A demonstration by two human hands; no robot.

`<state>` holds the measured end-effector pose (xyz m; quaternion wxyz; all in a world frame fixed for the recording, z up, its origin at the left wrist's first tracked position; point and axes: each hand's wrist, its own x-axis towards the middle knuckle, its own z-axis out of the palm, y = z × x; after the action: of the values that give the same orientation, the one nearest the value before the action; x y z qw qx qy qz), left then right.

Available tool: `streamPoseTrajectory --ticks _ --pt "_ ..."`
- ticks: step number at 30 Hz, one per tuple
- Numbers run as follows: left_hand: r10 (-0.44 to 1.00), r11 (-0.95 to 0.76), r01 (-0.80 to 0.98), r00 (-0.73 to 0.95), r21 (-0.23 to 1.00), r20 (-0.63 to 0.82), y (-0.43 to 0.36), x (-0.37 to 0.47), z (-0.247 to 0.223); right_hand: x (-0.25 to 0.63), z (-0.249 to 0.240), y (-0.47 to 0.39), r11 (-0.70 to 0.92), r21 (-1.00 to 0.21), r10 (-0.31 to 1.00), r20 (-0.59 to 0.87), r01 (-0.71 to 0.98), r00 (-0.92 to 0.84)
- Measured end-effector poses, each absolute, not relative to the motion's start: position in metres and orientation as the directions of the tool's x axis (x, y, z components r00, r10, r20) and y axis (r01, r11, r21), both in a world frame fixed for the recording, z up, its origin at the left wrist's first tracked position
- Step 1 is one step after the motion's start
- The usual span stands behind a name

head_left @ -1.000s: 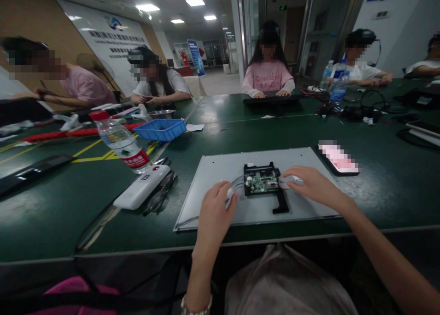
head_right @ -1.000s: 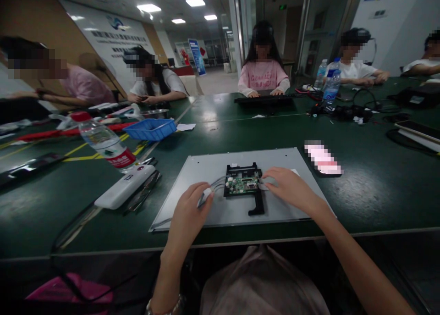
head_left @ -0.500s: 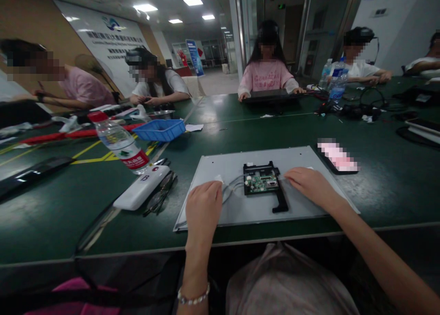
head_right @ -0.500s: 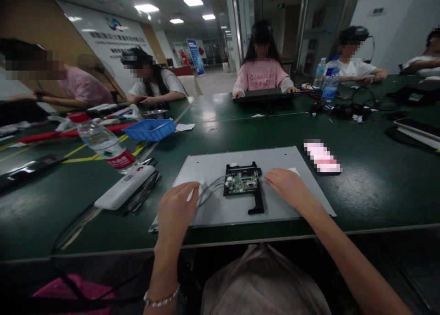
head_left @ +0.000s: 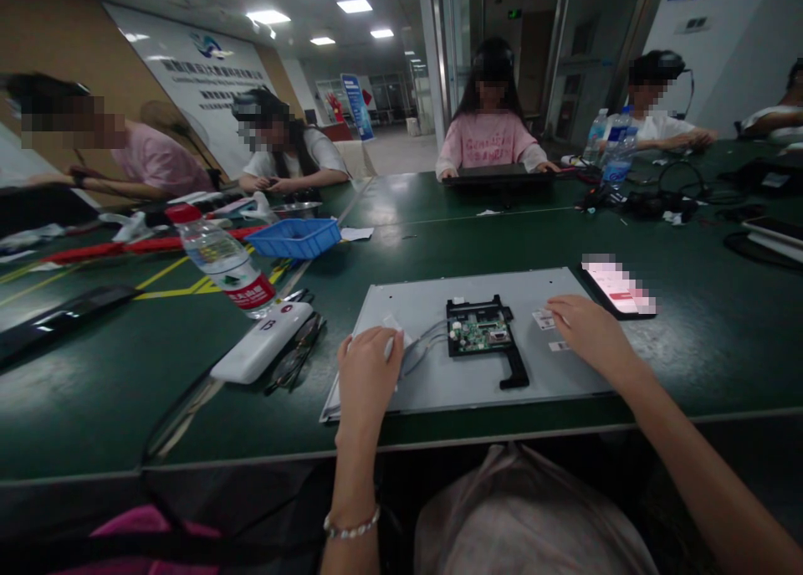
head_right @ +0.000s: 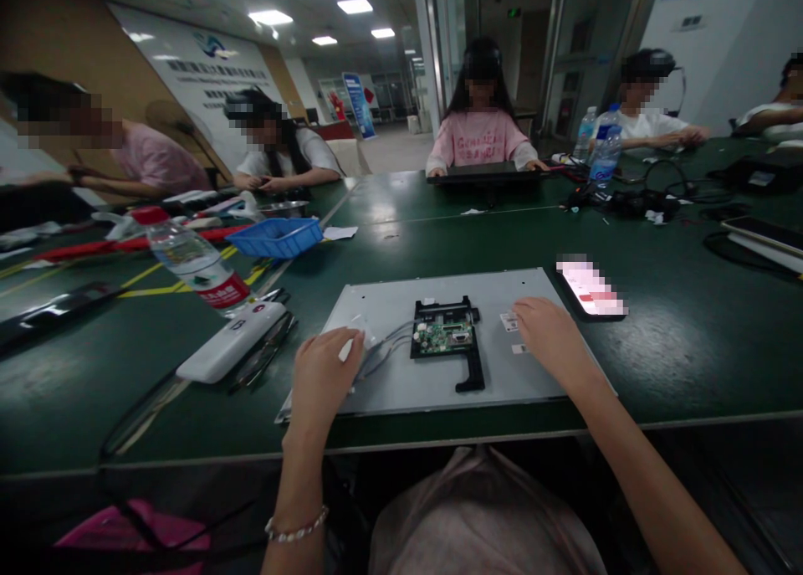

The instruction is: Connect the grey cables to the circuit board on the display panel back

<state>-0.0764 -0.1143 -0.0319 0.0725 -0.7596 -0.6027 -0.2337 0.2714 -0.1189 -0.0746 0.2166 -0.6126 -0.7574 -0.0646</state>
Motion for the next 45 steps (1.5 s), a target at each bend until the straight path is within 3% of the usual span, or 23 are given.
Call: streamPoseTrajectory --ticks 3,9,18,34,40,45 --pt "0.857 -0.314 0.925 0.179 0.214 0.484 -0.116 -0.064 -0.031 0.267 -0.064 -0.116 0.279 -0.236 0.897 0.41 0.931 -0.165" --pt "0.806 -0.536 0.79 0.374 0.298 0.459 -0.127 -0.014 -0.039 0.233 -0.03 -0.096 0.447 -0.294 0.868 0.369 0.845 -0.331" --pt "0.803 -0.565 0.796 0.47 0.218 0.365 -0.132 0.008 -0.059 0.184 -0.037 -0.026 0.625 -0.337 0.781 0.272 0.704 -0.563" --pt "0.814 -0.547 0.815 0.464 0.192 0.35 -0.134 0.007 -0.059 0.169 -0.046 -0.011 0.577 -0.327 0.815 0.292 0.748 -0.501" --pt "0.813 -0.548 0.816 0.469 0.182 0.345 -0.135 0.007 -0.059 0.21 -0.033 -0.015 0.521 -0.251 0.836 0.34 0.815 -0.43" --pt "0.814 -0.547 0.817 0.467 0.185 0.346 -0.135 0.007 -0.059 0.242 -0.042 -0.023 0.473 -0.199 0.866 0.282 0.858 -0.412"
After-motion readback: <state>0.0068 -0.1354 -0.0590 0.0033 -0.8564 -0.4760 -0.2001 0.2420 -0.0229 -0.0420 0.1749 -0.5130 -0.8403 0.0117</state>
